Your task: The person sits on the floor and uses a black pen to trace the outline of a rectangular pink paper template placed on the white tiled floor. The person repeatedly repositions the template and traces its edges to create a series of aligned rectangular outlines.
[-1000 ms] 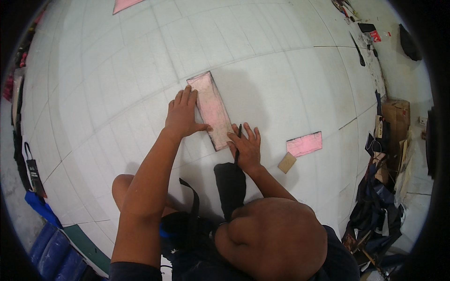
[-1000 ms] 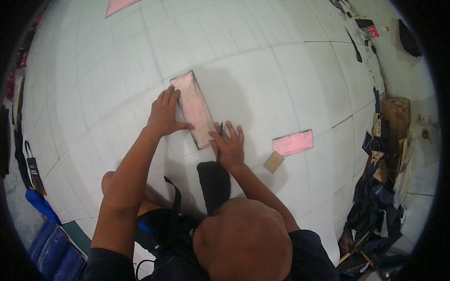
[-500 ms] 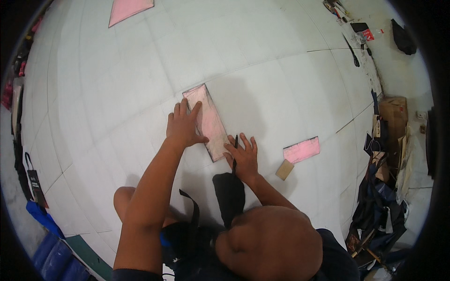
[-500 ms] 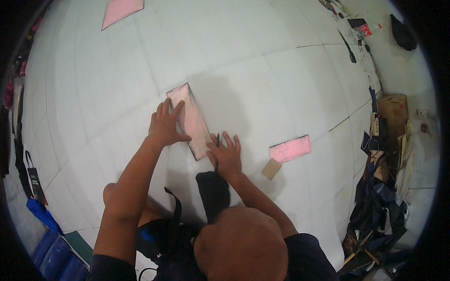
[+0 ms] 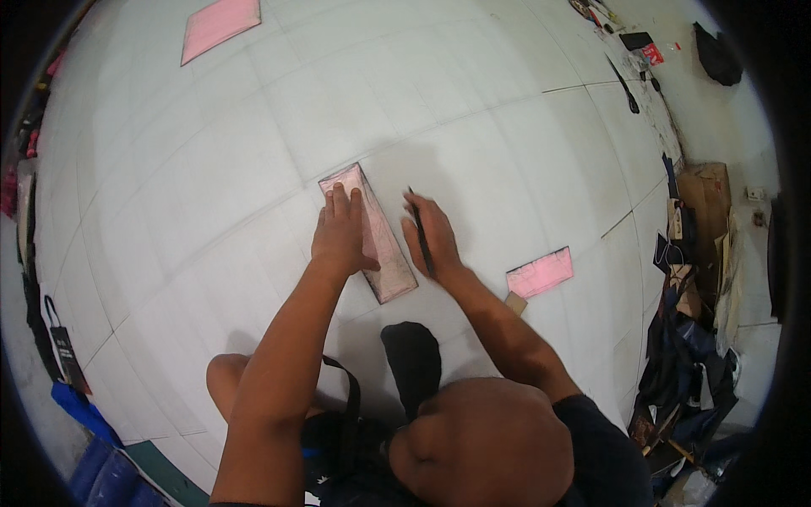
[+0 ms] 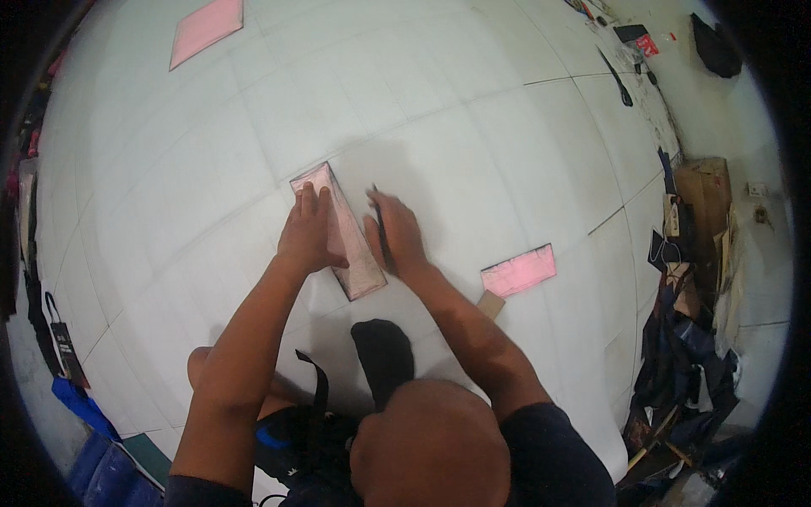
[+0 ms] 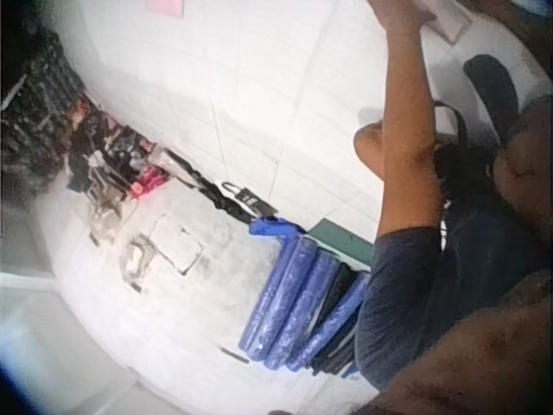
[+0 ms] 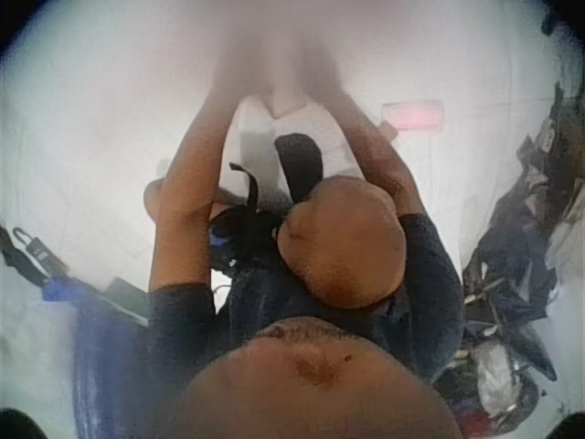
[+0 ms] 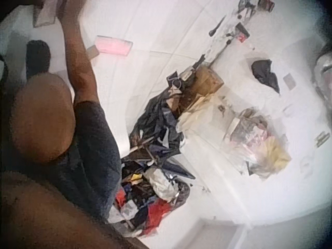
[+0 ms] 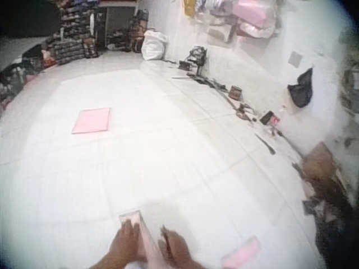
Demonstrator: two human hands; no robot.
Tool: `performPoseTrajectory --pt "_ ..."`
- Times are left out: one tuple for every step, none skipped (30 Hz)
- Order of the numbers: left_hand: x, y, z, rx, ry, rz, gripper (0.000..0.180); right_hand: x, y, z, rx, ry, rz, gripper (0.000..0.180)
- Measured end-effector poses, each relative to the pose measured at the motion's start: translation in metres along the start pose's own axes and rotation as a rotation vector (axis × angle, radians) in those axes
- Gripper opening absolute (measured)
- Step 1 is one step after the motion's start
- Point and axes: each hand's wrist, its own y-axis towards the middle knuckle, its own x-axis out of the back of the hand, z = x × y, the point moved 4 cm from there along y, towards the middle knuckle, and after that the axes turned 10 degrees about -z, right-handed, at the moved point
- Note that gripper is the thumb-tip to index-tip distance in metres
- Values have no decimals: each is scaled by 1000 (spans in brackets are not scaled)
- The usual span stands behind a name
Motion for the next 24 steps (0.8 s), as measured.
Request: performPoseTrajectory --pt "0 0 -1 -7 -1 -2 145 -8 19 2 -20 62 -31 40" --pt "-1 0 0 -11 0 -5 145 -15 35 3 -39 126 -61 36" --pt "-2 0 0 -14 0 -8 145 -24 52 -1 -53 130 -12 33" --pt "-1 1 -1 -16 1 -8 145 -32 67 -5 -66 134 38 31" --pt "0 0 -2 -15 1 -8 145 -39 78 -7 -80 139 91 30" --pt "0 1 -3 -14 0 -10 145 -44 85 -8 -50 115 78 29" --pt "0 1 -4 -2 17 2 145 -47 91 -8 -20 89 65 28" --pt "0 2 -5 11 34 13 145 -51 95 -7 12 66 53 28" --pt "-1 2 -4 24 51 23 145 -53 97 -8 26 71 54 28" --pt "-1 3 -4 24 56 28 145 -54 98 -8 40 75 55 28" --pt "0 3 -4 22 61 37 145 -54 98 -9 51 77 55 29" --pt "0 4 -5 19 66 45 146 -55 98 -11 29 82 76 29" --pt "-1 3 -6 22 69 53 146 -55 97 -13 7 87 96 28" --pt "0 3 -6 25 75 61 146 -56 97 -13 -15 94 114 28" --pt "0 3 -6 28 80 69 146 -56 97 -12 -18 91 116 28" --pt "1 3 -6 27 86 72 146 -57 97 -11 -22 88 118 27" --pt "0 3 -6 28 92 75 147 -57 98 -9 -24 87 121 27" --pt "0 3 -5 29 99 78 147 -56 98 -6 1 75 125 26" --pt "0 3 -5 27 97 75 147 -55 97 -4 27 63 130 24" --pt "0 3 -6 21 94 71 147 -53 96 -5 51 46 133 23" --pt "-1 4 -8 14 90 68 147 -53 97 -4 157 1 140 24" --pt "-1 5 -8 20 107 86 148 -53 98 -4 264 -46 147 24" --pt "-1 6 -8 29 122 104 149 -53 98 -1 371 -92 157 25" --pt "0 6 -8 37 137 121 150 -51 94 -2 394 -119 207 25"
